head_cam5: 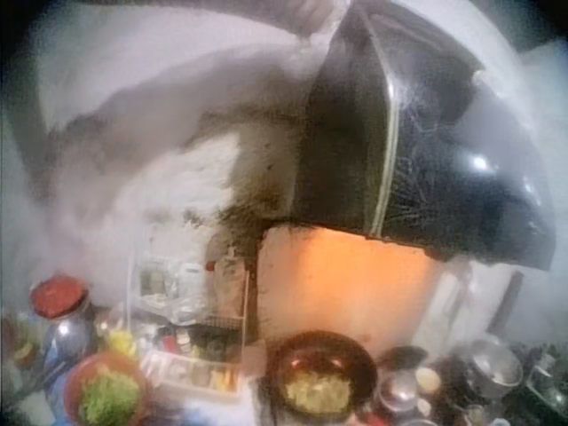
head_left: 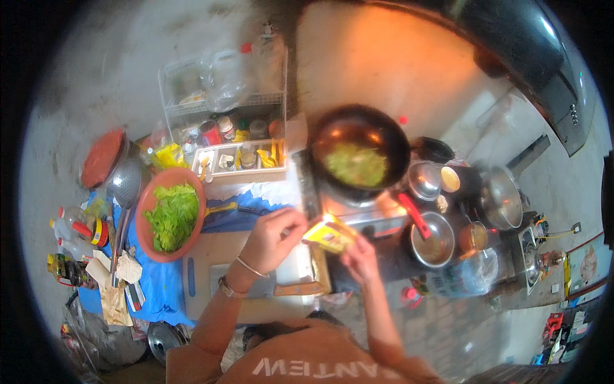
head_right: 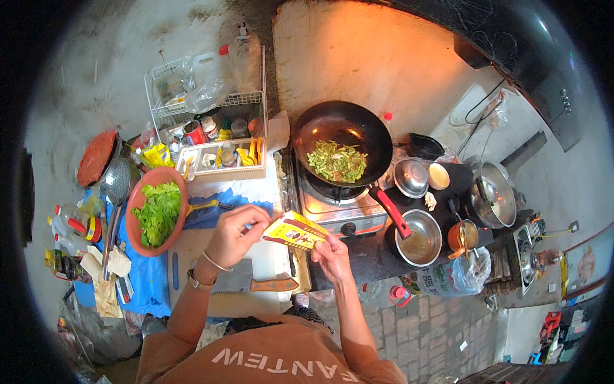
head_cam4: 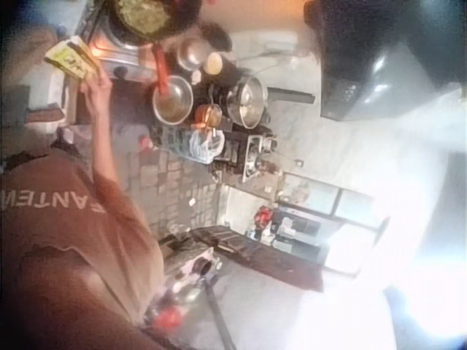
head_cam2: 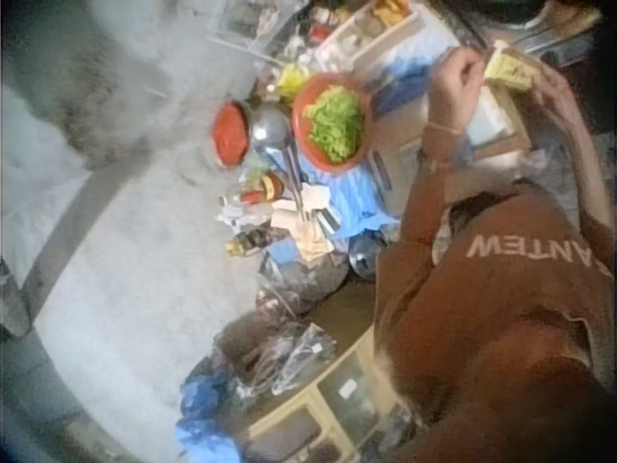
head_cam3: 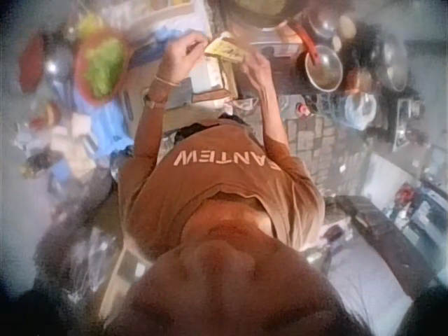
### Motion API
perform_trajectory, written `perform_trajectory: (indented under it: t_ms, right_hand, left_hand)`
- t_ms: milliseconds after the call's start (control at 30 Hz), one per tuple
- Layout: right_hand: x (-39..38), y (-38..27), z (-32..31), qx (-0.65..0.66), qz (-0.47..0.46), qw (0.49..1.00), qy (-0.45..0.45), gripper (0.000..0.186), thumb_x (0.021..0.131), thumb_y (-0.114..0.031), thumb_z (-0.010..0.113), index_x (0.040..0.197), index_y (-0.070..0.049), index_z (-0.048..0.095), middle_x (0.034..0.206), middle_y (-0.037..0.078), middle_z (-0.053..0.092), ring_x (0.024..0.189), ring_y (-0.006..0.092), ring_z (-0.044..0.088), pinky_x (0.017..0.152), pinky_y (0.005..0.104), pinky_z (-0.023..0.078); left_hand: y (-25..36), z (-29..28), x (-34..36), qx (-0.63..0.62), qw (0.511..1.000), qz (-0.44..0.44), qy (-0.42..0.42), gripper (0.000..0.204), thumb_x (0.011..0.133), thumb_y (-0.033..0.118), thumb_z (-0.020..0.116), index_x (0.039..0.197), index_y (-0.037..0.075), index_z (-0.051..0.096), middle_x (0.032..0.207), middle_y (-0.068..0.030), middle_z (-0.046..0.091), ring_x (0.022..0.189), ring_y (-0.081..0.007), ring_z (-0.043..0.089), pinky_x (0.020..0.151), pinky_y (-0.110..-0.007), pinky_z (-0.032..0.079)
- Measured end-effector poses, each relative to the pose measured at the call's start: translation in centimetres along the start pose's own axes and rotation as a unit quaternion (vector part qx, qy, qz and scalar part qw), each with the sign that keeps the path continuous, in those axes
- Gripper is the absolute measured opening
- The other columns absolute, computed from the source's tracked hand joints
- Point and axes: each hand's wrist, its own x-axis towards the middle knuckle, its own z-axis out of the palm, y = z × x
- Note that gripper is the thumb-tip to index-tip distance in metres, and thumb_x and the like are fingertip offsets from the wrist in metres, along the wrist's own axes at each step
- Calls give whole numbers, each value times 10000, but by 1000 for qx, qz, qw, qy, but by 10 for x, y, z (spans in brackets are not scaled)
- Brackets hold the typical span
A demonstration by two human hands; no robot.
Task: The person stir-fries green vegetables in a wok over a gas burner, adding liquid and seasonings from various containers. They use chopsticks and a ladle to mix the contents and transfer some liquid between bowls.
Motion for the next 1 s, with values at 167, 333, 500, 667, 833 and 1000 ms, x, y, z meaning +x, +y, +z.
perform_trajectory:
  t_ms: [167, 333, 500, 667, 833, 1000]
  right_hand:
    - [-13, -2, -19, 8, -4, 999, 32, 423, 817, -18, 558, 1218, 35, 434, 903, 68, 589, 545, 78, 492, 485, 191, 408]
    - [-15, -9, -25, 31, -36, 999, 20, 341, 810, -75, 589, 1122, 21, 492, 917, 93, 596, 527, 83, 496, 449, 187, 393]
    - [-18, -27, -18, 22, -30, 999, 34, 324, 828, -165, 585, 1083, 18, 508, 874, 93, 608, 509, 73, 492, 441, 191, 392]
    - [-18, -38, -11, 14, -40, 997, 65, 314, 837, -192, 570, 1054, 28, 515, 829, 86, 611, 458, 57, 454, 386, 160, 333]
    - [-13, -56, -4, 15, -99, 982, 159, 260, 848, -179, 548, 1009, 23, 515, 807, 72, 600, 450, 49, 432, 371, 158, 307]
    - [7, -111, -12, -32, -197, 963, 183, 193, 856, -179, 532, 923, 1, 527, 707, 22, 541, 433, 37, 373, 369, 163, 277]
  left_hand:
    - [1, -9, 21, -68, 997, 17, 16, 132, 843, 103, 537, 904, -12, 556, 818, -62, 599, 758, -112, 570, 650, -233, 468]
    - [-11, -9, 41, -155, 986, -40, -47, 152, 865, 120, 527, 924, -16, 556, 822, -29, 597, 768, -69, 553, 664, -228, 471]
    - [-12, -6, 52, -210, 973, -54, -77, 167, 876, 153, 524, 928, 1, 568, 823, -18, 593, 772, -66, 560, 667, -226, 486]
    - [-20, -8, 69, -199, 975, -41, -92, 167, 896, 129, 474, 932, -14, 554, 884, -47, 583, 816, -107, 578, 697, -248, 511]
    - [-19, -5, 81, -234, 970, -50, -44, 198, 902, 153, 463, 992, -1, 547, 961, -85, 603, 853, -138, 599, 704, -261, 510]
    - [-47, -12, 71, -269, 956, -106, 52, 236, 906, 201, 456, 1036, 19, 531, 988, -117, 610, 843, -165, 610, 689, -271, 512]
